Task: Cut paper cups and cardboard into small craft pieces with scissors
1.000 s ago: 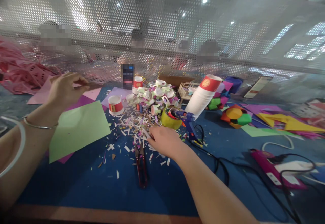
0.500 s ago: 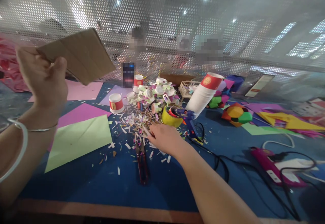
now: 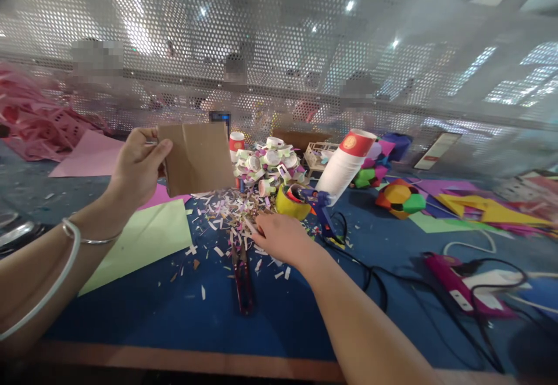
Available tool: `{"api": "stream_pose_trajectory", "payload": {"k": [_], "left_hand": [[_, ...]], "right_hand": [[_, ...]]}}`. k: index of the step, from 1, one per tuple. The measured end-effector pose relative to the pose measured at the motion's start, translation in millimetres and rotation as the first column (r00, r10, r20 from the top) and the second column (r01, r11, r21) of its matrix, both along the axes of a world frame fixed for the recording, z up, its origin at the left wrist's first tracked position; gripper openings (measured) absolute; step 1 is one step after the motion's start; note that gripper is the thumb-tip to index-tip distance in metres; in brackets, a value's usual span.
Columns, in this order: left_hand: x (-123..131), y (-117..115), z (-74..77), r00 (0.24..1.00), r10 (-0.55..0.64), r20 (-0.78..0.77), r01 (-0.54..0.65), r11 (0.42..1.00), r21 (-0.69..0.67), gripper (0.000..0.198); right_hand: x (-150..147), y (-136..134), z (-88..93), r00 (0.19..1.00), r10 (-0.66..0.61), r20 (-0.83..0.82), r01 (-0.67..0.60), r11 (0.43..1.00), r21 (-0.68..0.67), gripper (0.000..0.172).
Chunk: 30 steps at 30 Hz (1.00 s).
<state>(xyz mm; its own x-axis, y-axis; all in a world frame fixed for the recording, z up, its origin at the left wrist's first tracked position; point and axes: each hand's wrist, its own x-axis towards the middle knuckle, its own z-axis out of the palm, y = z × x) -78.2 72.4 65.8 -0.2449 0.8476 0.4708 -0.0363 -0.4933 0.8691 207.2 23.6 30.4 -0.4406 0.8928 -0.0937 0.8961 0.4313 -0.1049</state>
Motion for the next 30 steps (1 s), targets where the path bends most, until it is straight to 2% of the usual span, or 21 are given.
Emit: {"api": "stream_pose_trajectory", "payload": {"k": [5, 7, 11, 14, 16, 19, 21, 23, 25, 27, 30], "left_hand": [[13, -8, -7.9, 0.999, -0.039, 0.001, 0.039, 0.999, -0.027, 0.024], [19, -12, -10.8, 0.998, -0.066, 0.002, 0.066, 0.996, -0.058, 0.028], [26, -22, -16.9, 0.972, -0.225, -0.071, 0.214, 0.967, -0.134, 0.042], [27, -27, -18.7, 0.938, -0.319, -0.136, 0.295, 0.94, -0.174, 0.045], [26, -31, -18.4, 0.908, -0.373, -0.191, 0.331, 0.918, -0.217, 0.043], [25, -36, -17.1, 0.834, -0.477, -0.278, 0.393, 0.867, -0.308, 0.039], [25, -40, -15.9, 0.793, -0.52, -0.316, 0.413, 0.842, -0.348, 0.036], [26, -43, -14.2, 0.755, -0.566, -0.33, 0.436, 0.81, -0.393, 0.035], [26, -46, -12.1, 0.705, -0.638, -0.311, 0.483, 0.752, -0.45, 0.033], [27, -48, -10.1, 0.649, -0.708, -0.277, 0.536, 0.684, -0.494, 0.033], [27, -48, -8.5, 0.59, -0.754, -0.288, 0.564, 0.641, -0.52, 0.033]], "right_hand": [[2, 0, -1.3, 0.999, 0.008, -0.034, -0.008, 1.0, 0.005, 0.023], [2, 0, 0.6, 0.998, 0.007, -0.064, -0.006, 1.0, 0.008, 0.023], [2, 1, 9.1, 0.984, -0.007, -0.178, 0.015, 0.999, 0.039, 0.022], [5, 2, 14.2, 0.952, -0.019, -0.306, 0.045, 0.996, 0.079, 0.021], [7, 3, 15.1, 0.875, -0.02, -0.484, 0.08, 0.991, 0.104, 0.021], [10, 4, 14.7, 0.668, -0.017, -0.744, 0.126, 0.988, 0.091, 0.027], [11, 5, 14.2, 0.565, -0.036, -0.824, 0.105, 0.994, 0.029, 0.031], [11, 6, 13.6, 0.495, -0.059, -0.867, 0.06, 0.998, -0.034, 0.033], [9, 6, 12.6, 0.456, -0.066, -0.887, 0.014, 0.998, -0.067, 0.035], [7, 5, 11.4, 0.452, -0.065, -0.889, -0.034, 0.995, -0.09, 0.034], [3, 2, 10.6, 0.478, -0.071, -0.875, -0.133, 0.979, -0.152, 0.028]]}}
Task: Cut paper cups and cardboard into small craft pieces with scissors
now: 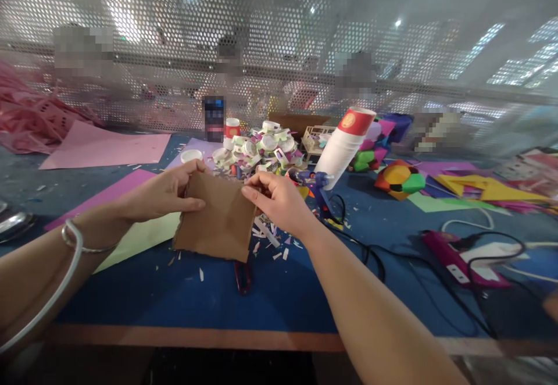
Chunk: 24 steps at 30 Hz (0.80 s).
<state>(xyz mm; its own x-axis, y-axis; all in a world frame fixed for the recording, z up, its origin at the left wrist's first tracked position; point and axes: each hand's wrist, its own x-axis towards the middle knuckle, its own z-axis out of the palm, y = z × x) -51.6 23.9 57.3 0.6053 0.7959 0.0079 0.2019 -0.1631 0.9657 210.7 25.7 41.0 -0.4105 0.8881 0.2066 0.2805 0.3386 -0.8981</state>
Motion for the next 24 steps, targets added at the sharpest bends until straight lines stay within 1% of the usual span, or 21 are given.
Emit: {"api": "stream_pose_trajectory", "payload": {"k": [1, 3, 6, 8, 9, 10, 11, 12, 14, 19, 22, 24], "left_hand": [[0, 0, 0.0, 1.0, 0.0, -0.032, 0.001, 1.0, 0.029, 0.033], [0, 1, -0.9, 0.991, 0.054, -0.125, -0.032, 0.985, 0.171, 0.031], [3, -1, -2.5, 0.958, 0.191, -0.214, -0.089, 0.906, 0.413, 0.03], [9, -7, -2.3, 0.945, 0.235, -0.226, -0.101, 0.87, 0.482, 0.031], [13, -11, -1.7, 0.931, 0.259, -0.256, -0.09, 0.844, 0.529, 0.028], [17, -15, -0.7, 0.91, 0.279, -0.306, -0.051, 0.809, 0.586, 0.023], [20, -19, 0.4, 0.886, 0.279, -0.371, 0.005, 0.793, 0.609, 0.017], [22, -22, 1.5, 0.862, 0.296, -0.411, 0.027, 0.784, 0.62, 0.014], [25, -26, 2.8, 0.847, 0.296, -0.443, 0.038, 0.796, 0.604, 0.016], [21, -20, -0.4, 0.896, 0.159, -0.415, 0.101, 0.836, 0.539, 0.018], [21, -17, -3.0, 0.908, 0.094, -0.408, 0.152, 0.833, 0.532, 0.021], [21, -16, -3.4, 0.911, 0.069, -0.408, 0.171, 0.836, 0.522, 0.024]], "right_hand": [[-1, -1, 0.1, 1.0, 0.026, 0.002, -0.026, 1.0, -0.016, 0.028], [-4, -4, 0.4, 0.998, 0.059, 0.002, -0.059, 0.997, -0.042, 0.026], [-8, -7, -0.1, 0.996, 0.084, 0.011, -0.083, 0.993, -0.08, 0.025], [-10, -8, -1.6, 0.994, 0.104, 0.017, -0.102, 0.991, -0.088, 0.024], [-11, -9, -2.5, 0.993, 0.114, 0.023, -0.112, 0.991, -0.079, 0.025], [-12, -10, -3.4, 0.992, 0.125, 0.031, -0.123, 0.99, -0.065, 0.025], [-13, -11, -4.0, 0.99, 0.134, 0.041, -0.133, 0.99, -0.046, 0.026], [-13, -12, -4.4, 0.989, 0.142, 0.047, -0.141, 0.99, -0.027, 0.027], [-14, -13, -4.2, 0.987, 0.155, 0.051, -0.155, 0.988, -0.013, 0.028], [-15, -15, -1.7, 0.977, 0.208, 0.051, -0.204, 0.977, -0.062, 0.026], [-17, -16, -2.7, 0.967, 0.247, 0.064, -0.245, 0.968, -0.05, 0.026], [-18, -18, -4.4, 0.957, 0.287, 0.041, -0.284, 0.957, -0.066, 0.025]]}}
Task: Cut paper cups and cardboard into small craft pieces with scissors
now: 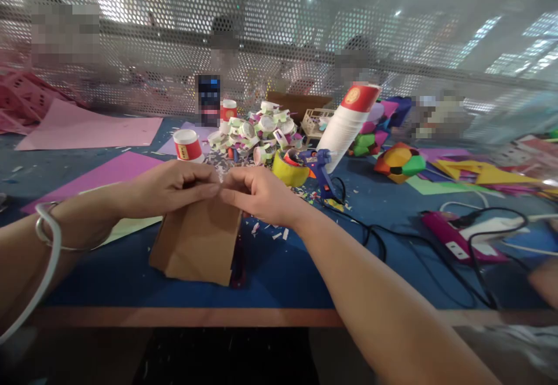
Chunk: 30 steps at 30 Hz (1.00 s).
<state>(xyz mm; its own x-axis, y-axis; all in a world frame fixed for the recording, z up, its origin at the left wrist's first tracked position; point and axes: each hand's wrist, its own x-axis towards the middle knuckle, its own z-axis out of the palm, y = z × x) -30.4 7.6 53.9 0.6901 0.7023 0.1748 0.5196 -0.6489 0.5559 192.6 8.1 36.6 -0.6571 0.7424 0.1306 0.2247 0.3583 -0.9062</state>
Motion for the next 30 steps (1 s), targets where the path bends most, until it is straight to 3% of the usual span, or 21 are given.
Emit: {"api": "stream_pose_trajectory", "payload": {"k": [12, 30], "left_hand": [[1.0, 0.0, -4.9, 0.985, -0.038, 0.167, 0.044, 0.998, -0.037, 0.027], [2.1, -5.3, 2.0, 0.98, -0.104, 0.169, 0.119, 0.99, -0.081, 0.027]], "right_hand": [[0.8, -0.5, 0.3, 0.999, 0.013, -0.043, -0.017, 0.995, -0.097, 0.03], [0.8, -7.0, 6.4, 0.993, 0.119, 0.004, -0.116, 0.976, -0.182, 0.036]]}}
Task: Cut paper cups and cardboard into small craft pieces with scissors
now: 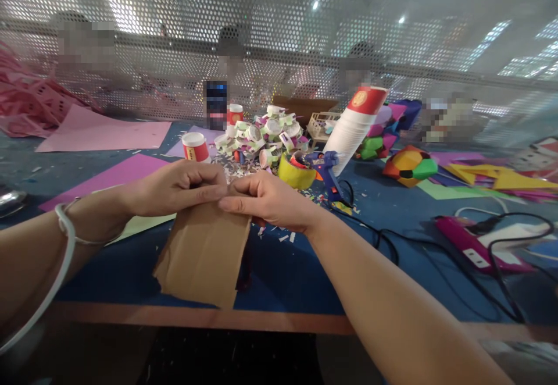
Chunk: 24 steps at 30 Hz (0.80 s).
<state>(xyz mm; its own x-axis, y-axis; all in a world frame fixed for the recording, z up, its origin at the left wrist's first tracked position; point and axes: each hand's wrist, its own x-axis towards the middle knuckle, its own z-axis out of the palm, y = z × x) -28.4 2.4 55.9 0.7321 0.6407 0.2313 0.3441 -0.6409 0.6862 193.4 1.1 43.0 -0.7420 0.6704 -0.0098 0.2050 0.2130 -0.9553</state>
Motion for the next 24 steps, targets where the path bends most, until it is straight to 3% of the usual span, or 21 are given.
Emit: {"api": "stream_pose_trajectory", "payload": {"k": [5, 8, 11, 15, 24], "left_hand": [[-6, 3, 6.0, 0.992, -0.104, -0.073, 0.095, 0.988, -0.121, 0.034], [-7, 4, 4.5, 0.993, -0.12, -0.011, 0.114, 0.964, -0.24, 0.034], [-2, 1, -3.2, 0.983, -0.03, 0.184, 0.094, 0.933, -0.348, 0.034], [9, -5, -14.6, 0.906, 0.156, 0.393, 0.1, 0.825, -0.557, 0.028], [21, -11, -19.5, 0.815, 0.298, 0.498, 0.156, 0.713, -0.683, 0.021]], "right_hand": [[-4, -4, -1.2, 0.998, 0.05, 0.023, -0.053, 0.989, 0.139, 0.04], [-6, -6, -1.3, 0.998, 0.056, -0.032, -0.05, 0.986, 0.157, 0.041], [-5, -7, 0.6, 0.996, 0.005, -0.089, 0.007, 0.99, 0.137, 0.039], [-2, -6, 3.6, 0.994, -0.06, -0.092, 0.073, 0.987, 0.144, 0.043], [1, -6, 5.1, 0.987, -0.072, -0.142, 0.093, 0.984, 0.151, 0.04]]}}
